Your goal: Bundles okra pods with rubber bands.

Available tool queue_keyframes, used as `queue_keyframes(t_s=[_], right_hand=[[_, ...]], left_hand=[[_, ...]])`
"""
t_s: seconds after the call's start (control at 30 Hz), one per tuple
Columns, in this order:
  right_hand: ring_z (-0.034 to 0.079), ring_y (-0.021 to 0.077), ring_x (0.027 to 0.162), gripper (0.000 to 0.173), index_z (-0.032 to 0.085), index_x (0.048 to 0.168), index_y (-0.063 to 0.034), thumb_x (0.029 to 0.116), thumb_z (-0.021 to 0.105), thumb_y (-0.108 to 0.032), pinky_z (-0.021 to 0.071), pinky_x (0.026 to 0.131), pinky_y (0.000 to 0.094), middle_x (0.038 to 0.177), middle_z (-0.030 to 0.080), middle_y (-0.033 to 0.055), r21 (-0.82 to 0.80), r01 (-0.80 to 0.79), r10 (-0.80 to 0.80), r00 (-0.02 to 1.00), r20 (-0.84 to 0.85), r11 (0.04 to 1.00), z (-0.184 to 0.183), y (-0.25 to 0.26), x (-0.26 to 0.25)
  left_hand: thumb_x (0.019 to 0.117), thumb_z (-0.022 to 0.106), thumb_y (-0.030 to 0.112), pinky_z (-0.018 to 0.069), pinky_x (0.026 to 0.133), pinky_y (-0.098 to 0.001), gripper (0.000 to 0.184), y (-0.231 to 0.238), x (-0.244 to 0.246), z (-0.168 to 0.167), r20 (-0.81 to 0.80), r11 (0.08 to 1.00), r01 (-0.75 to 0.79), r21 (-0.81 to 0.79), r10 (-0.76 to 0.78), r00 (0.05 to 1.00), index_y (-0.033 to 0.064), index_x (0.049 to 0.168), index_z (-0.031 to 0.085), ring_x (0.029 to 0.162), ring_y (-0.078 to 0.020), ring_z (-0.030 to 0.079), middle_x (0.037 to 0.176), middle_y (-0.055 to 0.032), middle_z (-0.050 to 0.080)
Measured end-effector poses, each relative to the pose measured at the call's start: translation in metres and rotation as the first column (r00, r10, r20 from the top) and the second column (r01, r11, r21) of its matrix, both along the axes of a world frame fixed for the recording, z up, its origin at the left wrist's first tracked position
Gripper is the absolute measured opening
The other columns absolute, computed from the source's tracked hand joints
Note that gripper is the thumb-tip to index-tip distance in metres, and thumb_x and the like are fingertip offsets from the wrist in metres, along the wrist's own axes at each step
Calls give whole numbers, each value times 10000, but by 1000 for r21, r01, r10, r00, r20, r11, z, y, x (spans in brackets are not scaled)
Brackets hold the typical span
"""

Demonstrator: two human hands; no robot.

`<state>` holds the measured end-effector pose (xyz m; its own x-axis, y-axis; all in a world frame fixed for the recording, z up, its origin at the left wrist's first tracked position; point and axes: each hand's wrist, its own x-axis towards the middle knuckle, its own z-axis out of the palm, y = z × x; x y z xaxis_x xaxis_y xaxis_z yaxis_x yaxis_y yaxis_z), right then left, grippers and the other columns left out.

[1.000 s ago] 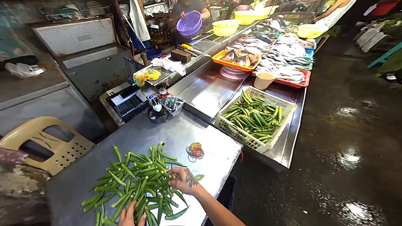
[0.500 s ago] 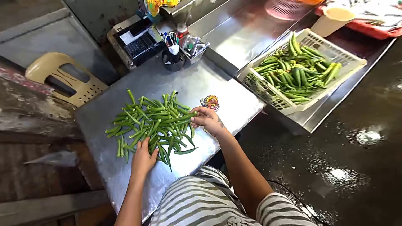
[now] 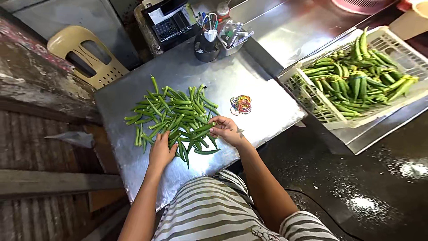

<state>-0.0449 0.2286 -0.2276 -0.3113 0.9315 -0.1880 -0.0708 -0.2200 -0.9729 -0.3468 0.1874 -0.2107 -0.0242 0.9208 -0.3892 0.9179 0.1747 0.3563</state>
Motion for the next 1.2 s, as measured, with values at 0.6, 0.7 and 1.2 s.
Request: queue_keyframes(t_s=[0.6,0.7,1.2], right_hand=[[600,123,672,180,708,1103,-111,923,720,-107,538,651,341,1001,695,41,108,-70,-4,821,571,992,15,33,5],[620,151,671,161,712,1090,-105,932,726,-127,552,646,380,983,706,51,149,-71,-29,813,582,986,20,51,2],[648,330,1000,224,714,1101,-103,944,728,-261,533,859,567,1055,673,150,97,-78,-47,487,872,992,-18,104,7]], left_hand=[[942,674,420,549,931,-530,636,3,-4,-1,25,1000,5,-21,-5,1000,203,1510,487,1083,-332,657,1386,-181,561],[938,674,424,556,922,-523,648,2,-7,-3,44,1000,0,-18,0,999,209,1518,479,1067,-326,663,1391,-177,559],[952,656,442,581,835,-445,613,1,-19,-6,120,1000,-14,-4,15,993,204,1495,503,911,-244,677,1351,-141,573]])
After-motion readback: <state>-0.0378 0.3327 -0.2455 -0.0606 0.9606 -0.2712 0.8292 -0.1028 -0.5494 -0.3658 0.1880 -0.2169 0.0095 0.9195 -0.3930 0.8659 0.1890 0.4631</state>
